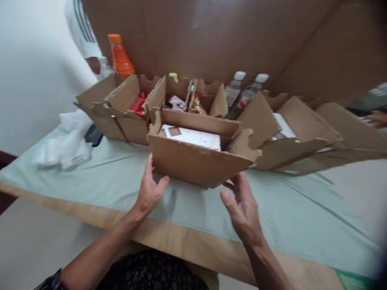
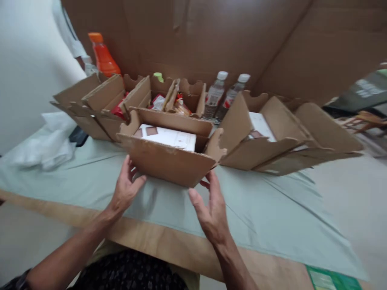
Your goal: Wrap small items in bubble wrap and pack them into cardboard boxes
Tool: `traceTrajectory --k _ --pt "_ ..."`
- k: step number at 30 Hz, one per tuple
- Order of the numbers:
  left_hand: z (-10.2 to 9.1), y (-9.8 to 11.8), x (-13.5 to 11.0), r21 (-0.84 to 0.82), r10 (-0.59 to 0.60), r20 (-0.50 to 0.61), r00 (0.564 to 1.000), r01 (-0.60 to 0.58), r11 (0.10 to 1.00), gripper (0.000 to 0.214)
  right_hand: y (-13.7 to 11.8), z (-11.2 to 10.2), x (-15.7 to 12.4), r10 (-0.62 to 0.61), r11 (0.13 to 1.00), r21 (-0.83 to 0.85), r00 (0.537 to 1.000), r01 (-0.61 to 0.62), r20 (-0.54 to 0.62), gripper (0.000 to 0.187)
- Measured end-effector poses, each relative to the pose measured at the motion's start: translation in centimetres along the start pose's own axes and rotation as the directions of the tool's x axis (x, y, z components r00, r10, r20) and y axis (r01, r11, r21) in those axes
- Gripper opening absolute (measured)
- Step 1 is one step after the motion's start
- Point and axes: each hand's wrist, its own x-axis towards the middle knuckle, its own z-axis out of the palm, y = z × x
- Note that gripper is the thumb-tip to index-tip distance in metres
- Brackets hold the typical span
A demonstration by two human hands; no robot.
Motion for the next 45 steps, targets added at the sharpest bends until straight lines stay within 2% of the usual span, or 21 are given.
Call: traceTrajectory --k 2,4,7,9,12,14,16,18,20,22,25,27,29,31,32,34,36,38,40,43,45 --pt "-0.8 0.2 0.9 0.024 0.006 0.059 0.998 -0.007 1.0 0.082 0.7 0.4 -0.1 0.023 1.0 -0.017 0.999 -0.024 -0.031 0.064" --pt "-2.8 0.3 1.4 0.104 0.024 0.116 0.993 -0.036 0.994 0.077 1.9 0.3 -1.0 0.098 0.992 -0.081 0.995 -0.1 -0.029 0.061" --pt "-8.2 0.3 1.4 0.356 0.116 0.09 0.989 -0.141 0.924 0.055 4.5 -0.1 -3.3 0.17 0.951 -0.259 0.985 -0.168 -0.015 0.053" --pt "-13.0 0.4 1.9 0.557 0.213 -0.008 0.977 -0.172 0.812 0.038 5.8 -0.1 -4.9 0.115 0.922 -0.372 0.993 -0.109 -0.005 0.048" --pt "-20.5 0.9 4.6 0.78 0.343 -0.215 0.914 -0.05 0.624 0.034 6.6 0.3 -6.3 0.02 0.879 -0.477 0.999 0.006 0.049 0.048" --pt "-24.3 1.0 7.5 0.819 0.371 -0.318 0.872 0.056 0.571 0.037 6.6 0.6 -6.3 0.01 0.859 -0.511 0.996 0.04 0.094 0.046" --pt "-26.6 1.0 10.2 0.813 0.324 -0.393 0.86 0.16 0.56 0.032 6.4 0.8 -5.9 0.002 0.85 -0.524 0.996 0.048 0.094 0.045" --pt "-27.4 0.9 11.9 0.797 0.26 -0.43 0.865 0.227 0.56 0.021 6.2 0.8 -5.6 -0.018 0.849 -0.525 0.997 0.052 0.07 0.046" --pt "-27.2 1.2 12.0 0.795 0.251 -0.433 0.866 0.235 0.559 0.01 6.1 0.7 -5.6 -0.019 0.85 -0.524 0.998 0.048 0.06 0.047" --pt "-26.1 2.0 10.4 0.789 0.331 -0.414 0.848 0.152 0.595 0.008 5.7 0.5 -5.8 0.019 0.853 -0.522 0.999 0.003 0.037 0.047" --pt "-23.0 3.9 5.6 0.605 0.389 -0.443 0.808 -0.05 0.794 0.017 4.7 0.6 -6.2 0.051 0.863 -0.497 0.995 -0.085 -0.083 0.042" --pt "-19.8 5.1 2.2 0.249 0.214 -0.494 0.843 -0.098 0.963 0.022 3.5 1.2 -6.5 0.025 0.896 -0.437 0.992 -0.077 -0.125 0.036" --pt "-16.1 5.9 -0.7 -0.157 -0.025 -0.416 0.909 -0.045 0.987 0.025 1.9 2.3 -6.8 0.013 0.955 -0.296 0.998 -0.029 -0.056 0.033" --pt "-12.1 6.2 -2.7 -0.439 -0.236 -0.227 0.945 0.117 0.891 0.031 0.1 3.9 -6.9 0.031 0.999 -0.029 0.994 -0.029 0.104 0.05" --pt "-10.2 6.1 -3.5 -0.517 -0.317 -0.117 0.941 0.215 0.829 0.034 -0.8 4.9 -6.9 0.042 0.988 0.137 0.982 -0.068 0.183 0.062" --pt "-7.0 5.8 -4.9 -0.586 -0.43 0.09 0.899 0.396 0.706 0.038 -2.0 6.6 -6.6 0.103 0.881 0.415 0.948 -0.227 0.3 0.081" --pt "-4.9 5.3 -5.9 -0.593 -0.48 0.259 0.838 0.53 0.606 0.037 -2.6 7.6 -6.2 0.216 0.748 0.546 0.916 -0.377 0.337 0.079" --pt "-4.1 4.9 -6.5 -0.585 -0.479 0.392 0.785 0.615 0.529 0.032 -2.7 7.7 -6.0 0.323 0.653 0.6 0.886 -0.462 0.331 0.06" --pt "-4.2 4.5 -6.8 -0.599 -0.434 0.509 0.744 0.668 0.442 0.029 -2.7 7.0 -6.0 0.37 0.61 0.626 0.873 -0.486 0.317 0.04" --pt "-4.5 4.1 -6.9 -0.588 -0.366 0.66 0.656 0.755 0.291 0.036 -2.9 5.5 -6.4 0.336 0.672 0.561 0.874 -0.483 0.351 0.029" --pt "-4.3 3.8 -7.1 -0.533 -0.359 0.724 0.59 0.808 0.252 0.052 -3.2 4.7 -6.7 0.305 0.744 0.476 0.872 -0.469 0.383 0.023"
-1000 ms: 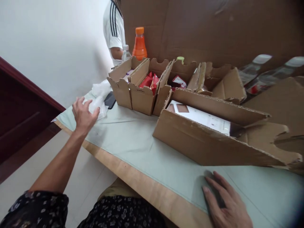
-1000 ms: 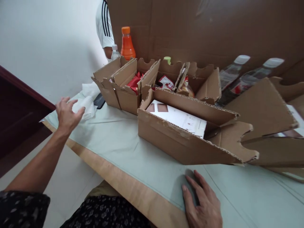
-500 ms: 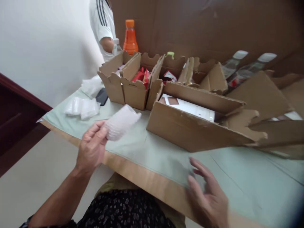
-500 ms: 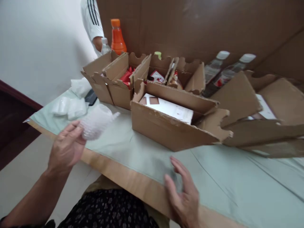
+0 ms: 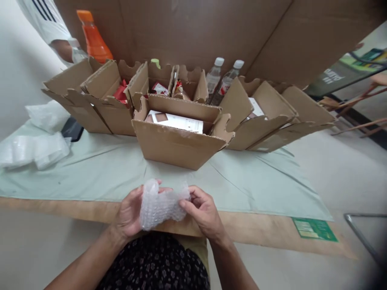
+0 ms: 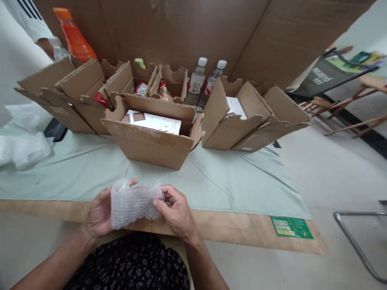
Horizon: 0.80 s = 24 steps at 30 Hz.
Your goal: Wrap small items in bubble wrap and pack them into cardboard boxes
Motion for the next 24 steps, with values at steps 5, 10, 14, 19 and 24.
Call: traceTrajectory --k 5,10,14,19,24 --pt "-0.3 -0.3 0.6 0.329 -0.152 0.137 0.979 0.099 0.939 0.068 -0.7 -1.9 -1.2 -0.065 0.981 -0.187 0.994 0.048 -0.084 0.011" --pt "0.6 3.5 0.3 0.736 -0.062 0.422 0.905 -0.302 0.605 0.027 -3.0 -4.6 -2.4 -0.377 0.859 -0.391 0.925 0.33 -0.048 0.008" --pt "2.3 6.2 -0.3 0.808 0.002 0.544 0.839 -0.525 0.268 0.019 -4.9 -5.0 -2.3 -0.606 0.605 -0.576 0.787 0.55 0.116 0.024" --pt "-0.3 7.1 -0.6 0.635 0.06 0.678 0.733 -0.542 -0.55 0.054 -3.0 -6.8 -1.5 -0.647 0.11 -0.859 0.692 0.5 0.32 0.038" --pt "-3.9 7.8 -3.4 0.557 -0.004 0.558 0.83 -0.378 -0.739 0.046 -1.1 -11.0 -3.9 -0.488 -0.085 -0.937 0.806 0.338 0.335 0.047"
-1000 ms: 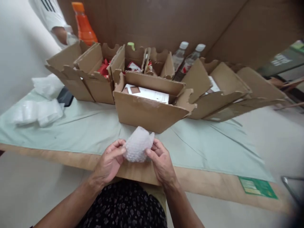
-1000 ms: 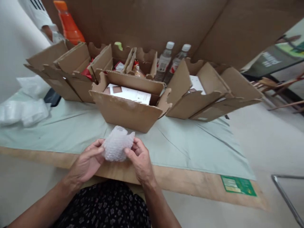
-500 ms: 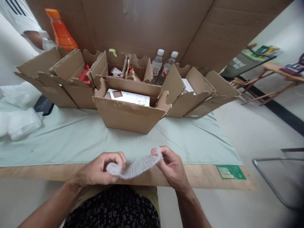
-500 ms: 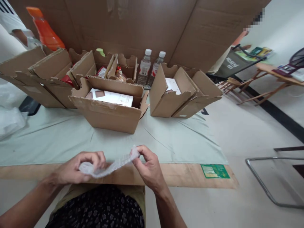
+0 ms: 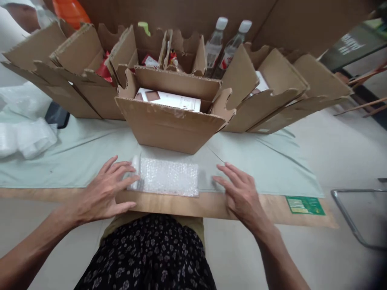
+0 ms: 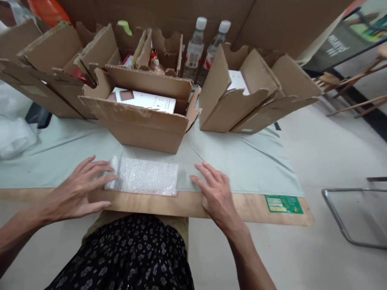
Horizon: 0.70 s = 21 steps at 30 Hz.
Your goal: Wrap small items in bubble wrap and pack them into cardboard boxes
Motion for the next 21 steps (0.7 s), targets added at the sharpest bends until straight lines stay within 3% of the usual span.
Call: traceTrajectory --k 3,6,8,10,13,16,18,21 --pt "-1.1 1.4 -0.4 -0.028 -0.075 -0.16 0.984 0.072 0.997 0.055 -1.0 -1.5 0.1 0.092 0.995 0.036 0.995 -0.09 -0.05 0.033" --pt "-0.8 3.6 1.4 -0.043 -0.049 -0.282 0.958 0.038 0.998 0.059 -4.9 -0.9 3.3 0.061 0.979 0.198 0.998 -0.056 -0.02 0.034" --pt "0.5 4.3 2.8 -0.057 0.002 -0.216 0.976 -0.014 0.998 0.055 -7.6 1.1 5.7 -0.037 0.953 0.303 0.996 0.011 0.08 0.04" --pt "2.0 3.7 3.1 -0.082 -0.025 -0.111 0.994 0.016 0.997 0.043 -9.0 3.5 7.0 -0.116 0.936 0.349 0.974 0.042 0.194 0.043" --pt "3.1 0.7 0.8 -0.051 -0.242 -0.075 0.967 0.239 0.97 0.029 -7.9 5.8 5.8 -0.104 0.947 0.322 0.956 0.011 0.273 0.045" --pt "2.4 -1.5 -3.1 -0.013 -0.439 -0.188 0.879 0.445 0.895 0.026 -5.0 5.5 2.7 -0.023 0.962 0.271 0.981 -0.031 0.193 0.039" --pt "2.0 -1.6 -4.6 -0.024 -0.516 -0.276 0.811 0.531 0.847 0.028 -3.4 4.6 1.5 0.036 0.967 0.248 0.995 -0.058 0.09 0.034" --pt "2.6 -0.3 -3.5 -0.057 -0.563 -0.355 0.746 0.584 0.809 0.037 -2.3 3.9 1.8 0.117 0.976 0.186 0.993 -0.114 -0.004 0.032"
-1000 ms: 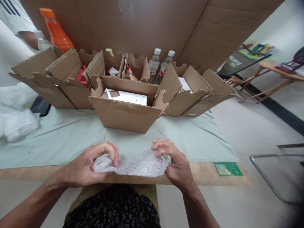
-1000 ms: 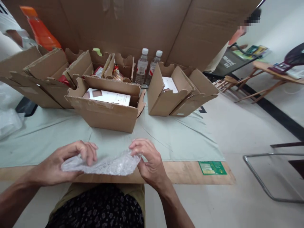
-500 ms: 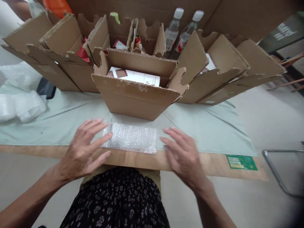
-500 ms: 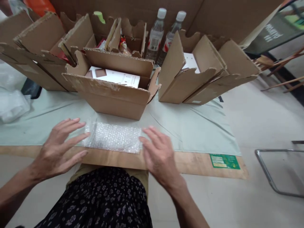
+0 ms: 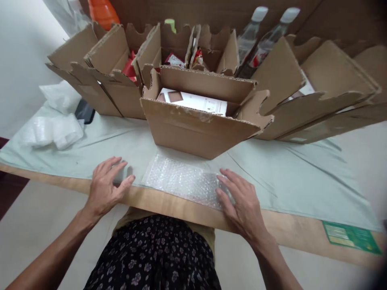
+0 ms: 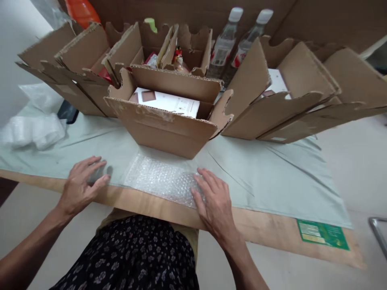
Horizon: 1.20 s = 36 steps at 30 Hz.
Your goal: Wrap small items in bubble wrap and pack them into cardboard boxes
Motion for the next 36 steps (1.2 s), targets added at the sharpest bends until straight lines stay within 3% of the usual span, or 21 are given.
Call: traceTrajectory --k 3,6,10,12,14,16,18,20,22,24,28,29,30,31,33,35,36 --pt "2.4 3.0 1.0 -0.012 0.004 -0.014 1.0 -0.004 1.0 0.032 0.2 0.7 1.4 0.077 0.993 -0.097 0.996 -0.073 0.045 0.036" --pt "3.9 5.0 1.6 -0.07 0.037 0.027 0.999 -0.035 0.997 0.015 -0.1 1.1 1.5 0.106 0.993 -0.066 0.989 -0.099 0.104 0.024" --pt "2.6 5.9 1.3 -0.265 0.008 0.097 0.995 0.018 0.964 0.009 -2.7 -1.0 -1.4 0.166 0.965 0.184 0.978 -0.187 0.124 0.012" --pt "1.7 6.6 1.5 -0.334 0.038 0.114 0.993 0.002 0.943 0.006 -4.6 -2.4 -3.8 0.249 0.894 0.339 0.954 -0.292 0.165 0.012" --pt "1.9 8.2 2.5 -0.378 0.158 0.082 0.984 -0.115 0.919 0.009 -6.3 -3.2 -6.4 0.348 0.777 0.475 0.911 -0.412 0.22 0.022" --pt "3.1 10.7 4.1 -0.417 0.327 0.061 0.943 -0.274 0.867 0.016 -7.7 -3.1 -9.0 0.485 0.593 0.589 0.828 -0.548 0.281 0.03" --pt "5.0 13.7 5.9 -0.441 0.454 0.066 0.889 -0.382 0.812 0.026 -8.8 -2.4 -11.1 0.65 0.35 0.679 0.689 -0.646 0.32 0.037" --pt "6.6 16.4 7.1 -0.437 0.509 0.051 0.859 -0.439 0.785 0.039 -9.6 -1.3 -12.6 0.783 0.142 0.75 0.537 -0.646 0.314 0.046" --pt "7.2 17.8 7.1 -0.437 0.534 0.018 0.845 -0.474 0.764 0.054 -10.2 -0.3 -13.6 0.845 0.029 0.803 0.443 -0.595 0.298 0.055" --pt "6.6 17.7 5.7 -0.514 0.615 0.053 0.787 -0.507 0.692 0.067 -10.7 0.4 -14.3 0.861 -0.012 0.84 0.421 -0.542 0.284 0.063" --pt "4.6 14.9 0.4 -0.74 0.809 0.291 0.51 -0.416 0.528 0.093 -11.1 0.6 -14.7 0.861 -0.084 0.877 0.409 -0.473 0.304 0.07" --pt "4.5 14.4 -0.9 -0.769 0.826 0.319 0.466 -0.382 0.512 0.096 -11.1 0.3 -14.6 0.851 -0.12 0.88 0.408 -0.46 0.33 0.068" --pt "4.6 14.1 -2.1 -0.784 0.83 0.323 0.455 -0.362 0.504 0.095 -11.1 0.0 -14.3 0.835 -0.158 0.878 0.414 -0.451 0.363 0.066" --pt "4.8 14.2 -3.1 -0.786 0.817 0.311 0.485 -0.352 0.508 0.089 -11.0 -0.4 -14.0 0.815 -0.189 0.876 0.427 -0.443 0.392 0.063" --pt "5.6 14.9 -4.1 -0.759 0.729 0.272 0.629 -0.326 0.564 0.067 -10.8 -1.2 -13.4 0.778 -0.207 0.881 0.475 -0.425 0.412 0.055" --pt "6.2 16.0 -3.9 -0.71 0.556 0.251 0.792 -0.24 0.662 0.038 -10.4 -2.0 -13.0 0.754 -0.147 0.913 0.553 -0.381 0.353 0.049" --pt "6.3 16.6 -3.5 -0.688 0.461 0.259 0.849 -0.172 0.705 0.026 -10.2 -2.3 -13.0 0.753 -0.076 0.932 0.592 -0.355 0.287 0.048"
